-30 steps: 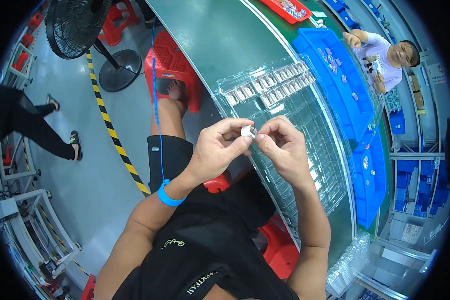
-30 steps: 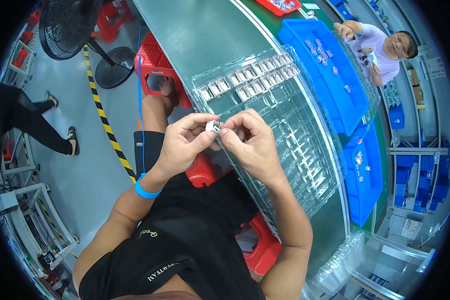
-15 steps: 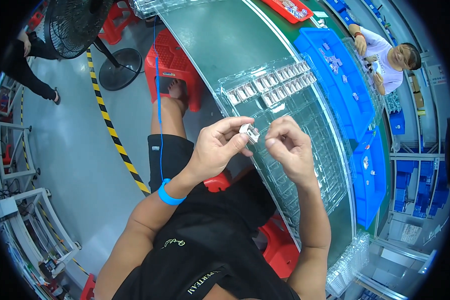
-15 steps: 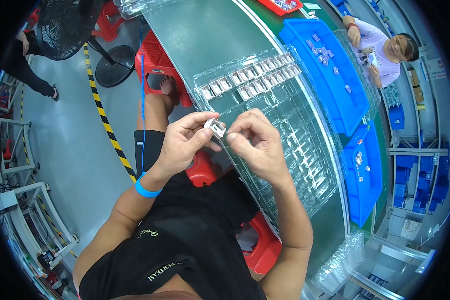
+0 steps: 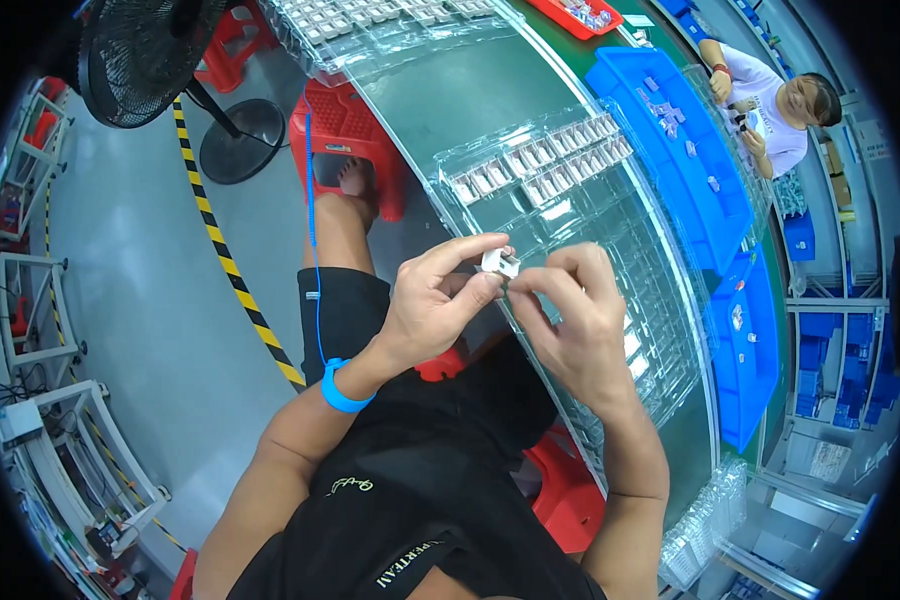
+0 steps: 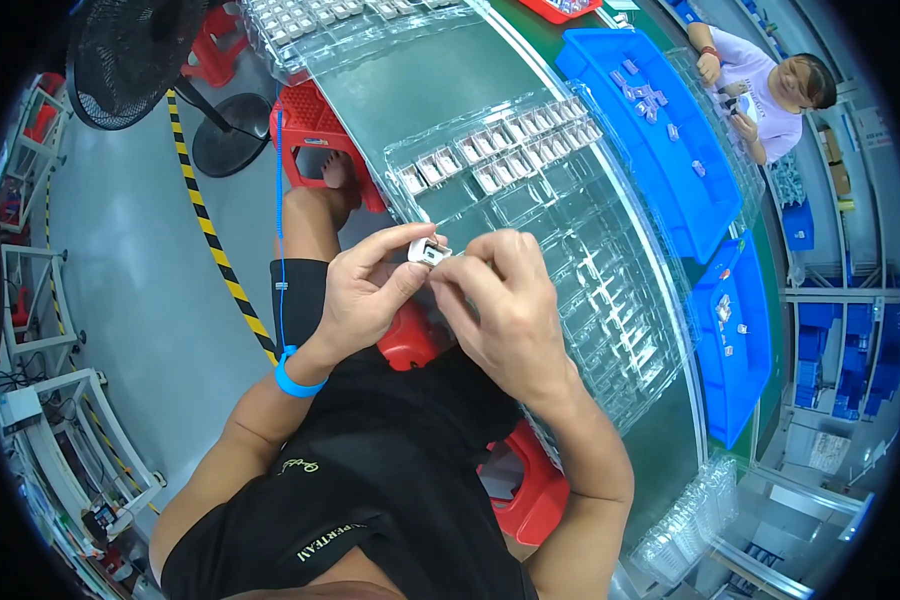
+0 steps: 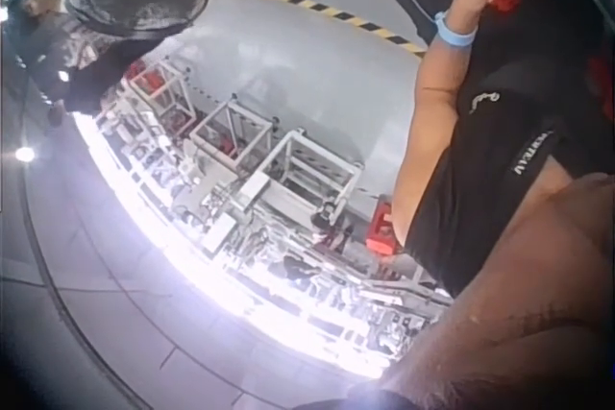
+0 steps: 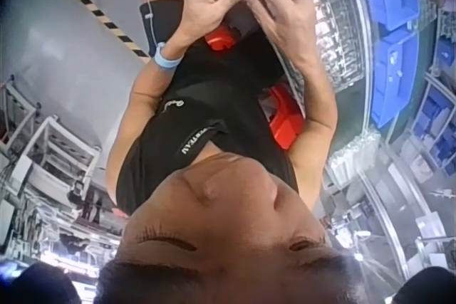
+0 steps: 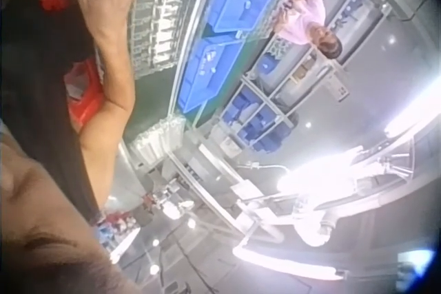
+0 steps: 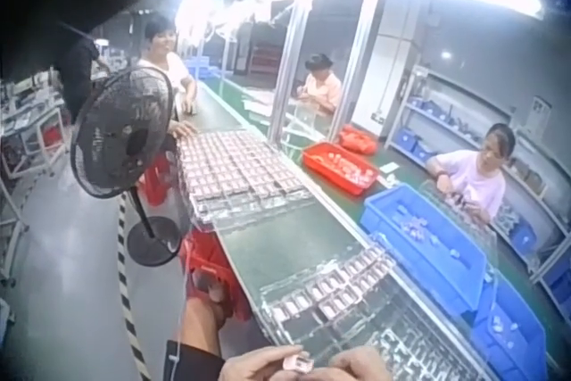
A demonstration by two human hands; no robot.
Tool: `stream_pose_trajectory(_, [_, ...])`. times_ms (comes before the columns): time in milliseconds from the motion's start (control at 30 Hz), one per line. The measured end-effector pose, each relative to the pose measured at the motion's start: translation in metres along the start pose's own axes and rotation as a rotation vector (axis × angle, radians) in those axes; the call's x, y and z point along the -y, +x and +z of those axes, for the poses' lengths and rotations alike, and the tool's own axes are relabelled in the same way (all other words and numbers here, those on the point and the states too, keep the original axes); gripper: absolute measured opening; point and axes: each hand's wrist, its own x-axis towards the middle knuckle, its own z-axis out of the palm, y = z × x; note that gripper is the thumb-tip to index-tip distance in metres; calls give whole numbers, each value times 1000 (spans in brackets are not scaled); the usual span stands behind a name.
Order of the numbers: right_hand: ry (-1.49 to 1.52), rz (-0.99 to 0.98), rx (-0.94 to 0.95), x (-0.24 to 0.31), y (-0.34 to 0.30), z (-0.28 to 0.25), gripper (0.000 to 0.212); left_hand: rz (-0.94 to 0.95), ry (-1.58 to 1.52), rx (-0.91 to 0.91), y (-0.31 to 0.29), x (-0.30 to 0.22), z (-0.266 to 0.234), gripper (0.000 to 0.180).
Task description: Assembling small electronic components by hand at an industrial workstation.
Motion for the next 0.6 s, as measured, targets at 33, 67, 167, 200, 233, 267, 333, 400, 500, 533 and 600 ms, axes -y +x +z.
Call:
stream_pose_trajectory(33, [-80,-78,-21,-2,-3,1,20,-17,-23,-19,0,-1,2,37])
stream_pose_trajectory(67, [-162,-155,-43,-4,-6,1,21,-33,-47,-36,-1,-2,3,36])
stream_pose_trajectory(167, [-244,-191,-100,-12,-11,4,24,-63,-143,-52,-1,-3,6,37])
stream_pose_trajectory(200, [-260,-200,-143,-15,-12,4,24,-63,-141,-50,-2,-3,7,37])
stream_pose_trajectory(233, [-259,-199,-146,-17,-13,4,24,-42,-172,-40,-2,-3,8,37])
stream_pose_trajectory(267, [-226,-157,-150,-18,-13,4,23,-19,-208,-30,-3,-1,9,36])
stream_pose_trajectory(333, [-195,-114,-154,-19,-12,4,23,24,-232,-15,-3,3,9,36])
stream_pose_trajectory(400, [-79,-49,-206,-16,-11,3,20,64,-249,-2,-2,6,9,35])
stream_pose_trajectory(500, [-9,104,-235,-18,-12,-4,17,172,-217,4,-1,8,7,34])
stream_pose_trajectory(533, [-8,104,-234,-17,-13,-7,17,188,-189,3,-2,7,6,34])
stream_pose_trajectory(600, [64,98,-177,-15,-14,-12,18,203,-163,1,-2,8,5,35])
